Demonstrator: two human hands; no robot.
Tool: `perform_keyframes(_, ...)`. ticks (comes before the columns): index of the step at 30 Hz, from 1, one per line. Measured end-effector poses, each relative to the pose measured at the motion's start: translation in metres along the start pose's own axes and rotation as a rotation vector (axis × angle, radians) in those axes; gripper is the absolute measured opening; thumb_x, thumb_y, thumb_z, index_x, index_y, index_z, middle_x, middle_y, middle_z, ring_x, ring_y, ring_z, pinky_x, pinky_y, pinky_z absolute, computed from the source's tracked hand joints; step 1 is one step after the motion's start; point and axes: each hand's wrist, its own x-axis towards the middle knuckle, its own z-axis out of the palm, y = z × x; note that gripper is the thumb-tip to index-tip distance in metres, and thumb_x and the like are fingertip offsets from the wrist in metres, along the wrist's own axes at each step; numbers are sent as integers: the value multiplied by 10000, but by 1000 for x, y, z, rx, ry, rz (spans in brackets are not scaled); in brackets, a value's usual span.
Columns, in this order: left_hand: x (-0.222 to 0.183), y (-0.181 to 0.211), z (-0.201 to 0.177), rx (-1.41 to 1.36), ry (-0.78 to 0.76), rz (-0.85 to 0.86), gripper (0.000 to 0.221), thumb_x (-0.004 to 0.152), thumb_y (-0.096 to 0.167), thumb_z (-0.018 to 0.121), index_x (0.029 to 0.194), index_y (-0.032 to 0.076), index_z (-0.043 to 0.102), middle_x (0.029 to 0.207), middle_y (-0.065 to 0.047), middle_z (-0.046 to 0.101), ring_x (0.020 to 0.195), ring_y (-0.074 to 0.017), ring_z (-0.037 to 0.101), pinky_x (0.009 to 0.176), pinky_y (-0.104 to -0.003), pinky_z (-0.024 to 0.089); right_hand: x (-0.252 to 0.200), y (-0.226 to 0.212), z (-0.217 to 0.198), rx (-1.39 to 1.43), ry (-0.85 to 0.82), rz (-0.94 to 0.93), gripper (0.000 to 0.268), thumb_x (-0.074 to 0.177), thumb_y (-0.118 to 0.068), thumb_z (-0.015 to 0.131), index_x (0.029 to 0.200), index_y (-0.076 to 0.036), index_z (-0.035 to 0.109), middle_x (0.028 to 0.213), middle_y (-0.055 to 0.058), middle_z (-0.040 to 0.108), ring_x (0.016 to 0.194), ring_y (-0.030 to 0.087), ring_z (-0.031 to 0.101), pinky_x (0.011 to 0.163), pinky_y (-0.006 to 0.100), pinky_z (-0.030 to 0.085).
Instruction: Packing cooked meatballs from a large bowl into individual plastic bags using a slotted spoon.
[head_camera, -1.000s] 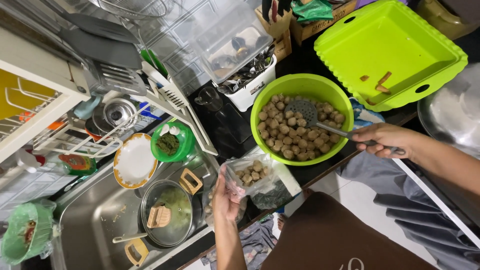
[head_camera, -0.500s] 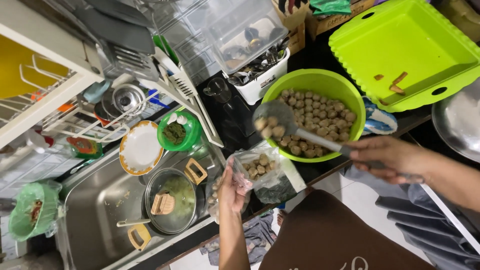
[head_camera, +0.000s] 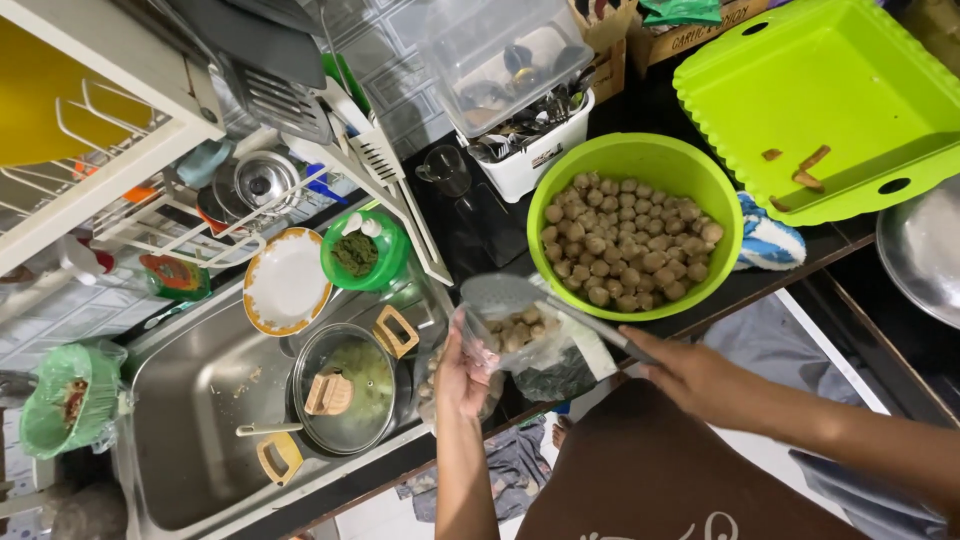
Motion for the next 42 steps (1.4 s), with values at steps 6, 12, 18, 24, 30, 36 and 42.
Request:
perform_keyframes(6, -11, 4, 4, 7, 4, -21, 431, 987, 398, 629, 1409, 312, 620, 732, -124, 694, 608, -281, 745, 605, -464, 685, 2, -34, -58, -115, 123, 319, 555, 1001, -236, 524, 1553, -251, 469, 1269, 179, 728, 1080, 341, 766, 918, 477, 646)
perform_keyframes(12, -26, 12, 26, 33, 45, -27, 428, 969, 423, 644, 1385, 324, 647, 729, -130, 698, 606, -285, 747, 607, -461, 678, 31, 5, -83, -571, 268, 414, 553, 1078, -331, 397, 1614, -195, 390, 1295, 240, 678, 1070, 411, 747, 849, 512, 648)
perform_keyframes(18, -24, 11, 24, 51, 61, -17, 430, 963, 410, 648, 1385, 325, 646, 721, -128, 691, 598, -292, 745, 599, -470, 679, 53, 63, -65, -1086, 305, 169, 562, 1001, -105, 463, 1560, -67, 422, 1249, 275, 649, 809, 293, 792, 736, 412, 663)
perform_keyframes(24, -17, 7, 18, 63, 64, -14, 413, 964, 397, 650, 1368, 318, 660, 713, -124, 684, 586, -285, 739, 588, -460, 679, 62, 79, -80, -638, 128, 273, 673, 918, -42, 488, 1564, 13, 309, 1292, 345, 596, 1085, 507, 703, 903, 586, 595)
perform_keyframes(30, -19, 8, 20, 58, 36, -10, 449, 969, 403, 634, 1410, 318, 621, 699, -118, 675, 565, -274, 733, 546, -443, 677, 54, 99, -83, -144, 166, 468, 549, 1036, -184, 454, 1568, -58, 404, 981, 315, 742, 431, 287, 685, 311, 358, 573)
perform_keyframes(36, 0, 2, -4, 63, 34, -16, 444, 969, 402, 644, 1404, 319, 626, 722, -120, 684, 581, -283, 738, 557, -447, 678, 40, 119, -80, 506, 286, 448, 587, 939, 14, 522, 1502, 117, 389, 703, 289, 560, 351, 306, 473, 178, 414, 414)
perform_keyframes(42, -9, 8, 0, -61, -136, -35, 449, 1033, 287, 546, 1460, 148, 565, 1028, -127, 755, 814, -254, 755, 691, -384, 655, 34, 110, -98, 411, 131, 637, 436, 1026, -107, 595, 1459, -60, 578, 505, 122, 491, 342, 195, 406, 295, 327, 409)
